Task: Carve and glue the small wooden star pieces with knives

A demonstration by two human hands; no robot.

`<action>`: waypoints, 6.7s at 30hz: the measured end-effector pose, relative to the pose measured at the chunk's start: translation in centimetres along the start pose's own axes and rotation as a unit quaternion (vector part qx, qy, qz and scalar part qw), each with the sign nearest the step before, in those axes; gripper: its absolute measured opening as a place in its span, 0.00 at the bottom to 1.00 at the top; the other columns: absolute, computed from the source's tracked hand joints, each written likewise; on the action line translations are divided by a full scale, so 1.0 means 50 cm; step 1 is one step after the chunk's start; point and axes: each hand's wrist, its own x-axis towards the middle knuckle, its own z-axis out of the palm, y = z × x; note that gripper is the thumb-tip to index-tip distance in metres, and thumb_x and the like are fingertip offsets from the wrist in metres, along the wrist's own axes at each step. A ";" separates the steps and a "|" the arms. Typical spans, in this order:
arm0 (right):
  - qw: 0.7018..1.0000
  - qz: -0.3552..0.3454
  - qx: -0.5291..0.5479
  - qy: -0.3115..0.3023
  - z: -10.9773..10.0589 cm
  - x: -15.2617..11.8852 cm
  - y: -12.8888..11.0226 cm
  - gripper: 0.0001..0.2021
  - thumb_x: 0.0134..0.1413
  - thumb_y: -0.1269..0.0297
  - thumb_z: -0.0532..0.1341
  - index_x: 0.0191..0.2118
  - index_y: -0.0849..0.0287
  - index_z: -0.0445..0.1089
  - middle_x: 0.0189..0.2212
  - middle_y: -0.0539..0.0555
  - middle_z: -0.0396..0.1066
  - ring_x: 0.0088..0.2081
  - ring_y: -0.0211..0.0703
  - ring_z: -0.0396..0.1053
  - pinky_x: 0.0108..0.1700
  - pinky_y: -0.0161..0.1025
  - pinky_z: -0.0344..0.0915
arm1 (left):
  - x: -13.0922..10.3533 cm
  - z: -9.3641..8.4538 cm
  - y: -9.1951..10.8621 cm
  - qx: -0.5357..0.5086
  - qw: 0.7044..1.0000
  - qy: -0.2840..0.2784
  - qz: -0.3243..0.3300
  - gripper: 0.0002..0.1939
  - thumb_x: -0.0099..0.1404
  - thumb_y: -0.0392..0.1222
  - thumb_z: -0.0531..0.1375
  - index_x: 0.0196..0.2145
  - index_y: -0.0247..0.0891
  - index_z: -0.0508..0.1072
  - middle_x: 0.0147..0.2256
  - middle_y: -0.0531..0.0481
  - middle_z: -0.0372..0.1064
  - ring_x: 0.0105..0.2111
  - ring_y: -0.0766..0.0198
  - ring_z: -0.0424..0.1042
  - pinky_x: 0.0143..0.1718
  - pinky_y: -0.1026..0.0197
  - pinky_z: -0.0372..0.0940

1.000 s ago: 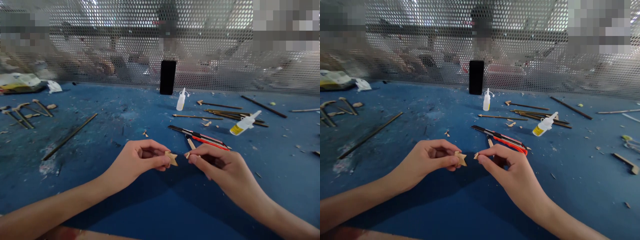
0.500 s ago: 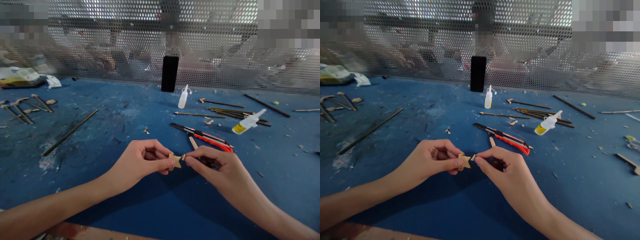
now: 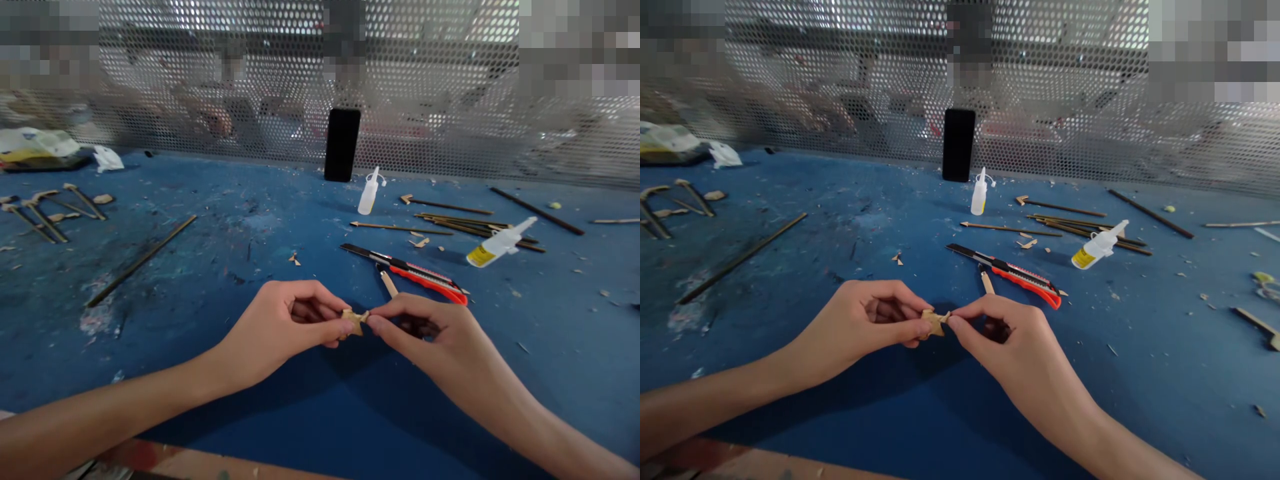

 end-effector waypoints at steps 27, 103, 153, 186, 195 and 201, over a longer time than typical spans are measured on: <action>1.000 0.003 0.017 -0.017 0.000 0.000 0.000 0.14 0.62 0.47 0.64 0.40 0.49 0.81 0.31 0.48 0.77 0.30 0.39 0.67 0.30 0.36 0.63 | -0.001 -0.009 -0.006 0.024 1.000 -0.007 0.010 0.10 0.60 0.44 0.73 0.39 0.40 0.83 0.34 0.52 0.82 0.35 0.66 0.80 0.38 0.71 0.74; 0.993 -0.115 -0.029 -0.017 -0.025 0.008 -0.006 0.09 0.63 0.59 0.66 0.47 0.49 0.77 0.32 0.47 0.73 0.31 0.37 0.67 0.34 0.36 0.65 | 0.019 -0.018 -0.009 -0.094 0.994 -0.044 -0.035 0.11 0.61 0.43 0.73 0.41 0.38 0.83 0.34 0.49 0.81 0.35 0.68 0.79 0.37 0.72 0.74; 0.978 -0.155 -0.127 -0.062 -0.013 -0.001 -0.006 0.04 0.61 0.68 0.63 0.38 0.52 0.75 0.35 0.46 0.69 0.26 0.31 0.63 0.29 0.34 0.62 | 0.007 -0.011 -0.012 0.022 0.999 -0.037 0.026 0.12 0.66 0.43 0.68 0.47 0.42 0.83 0.38 0.51 0.78 0.34 0.68 0.78 0.39 0.68 0.76; 0.969 -0.158 -0.158 -0.106 -0.008 -0.007 -0.016 0.04 0.59 0.70 0.62 0.35 0.55 0.73 0.30 0.46 0.70 0.25 0.32 0.61 0.29 0.33 0.59 | -0.006 0.000 -0.008 0.100 0.993 -0.057 0.028 0.11 0.66 0.45 0.67 0.43 0.40 0.84 0.38 0.48 0.77 0.35 0.64 0.78 0.38 0.65 0.73; 0.970 -0.154 -0.153 -0.107 -0.012 -0.005 -0.017 0.04 0.60 0.69 0.62 0.35 0.54 0.74 0.29 0.46 0.70 0.25 0.33 0.61 0.29 0.33 0.60 | -0.003 -0.003 -0.009 0.084 0.995 -0.052 0.021 0.10 0.66 0.44 0.67 0.43 0.40 0.84 0.38 0.48 0.77 0.33 0.65 0.78 0.38 0.65 0.74; 0.970 -0.148 -0.152 -0.114 -0.010 -0.005 -0.015 0.04 0.60 0.69 0.62 0.35 0.53 0.73 0.28 0.45 0.69 0.25 0.32 0.59 0.29 0.33 0.59 | -0.008 0.000 -0.012 0.105 0.993 -0.052 0.028 0.10 0.65 0.44 0.67 0.43 0.41 0.85 0.38 0.48 0.77 0.34 0.64 0.78 0.37 0.65 0.73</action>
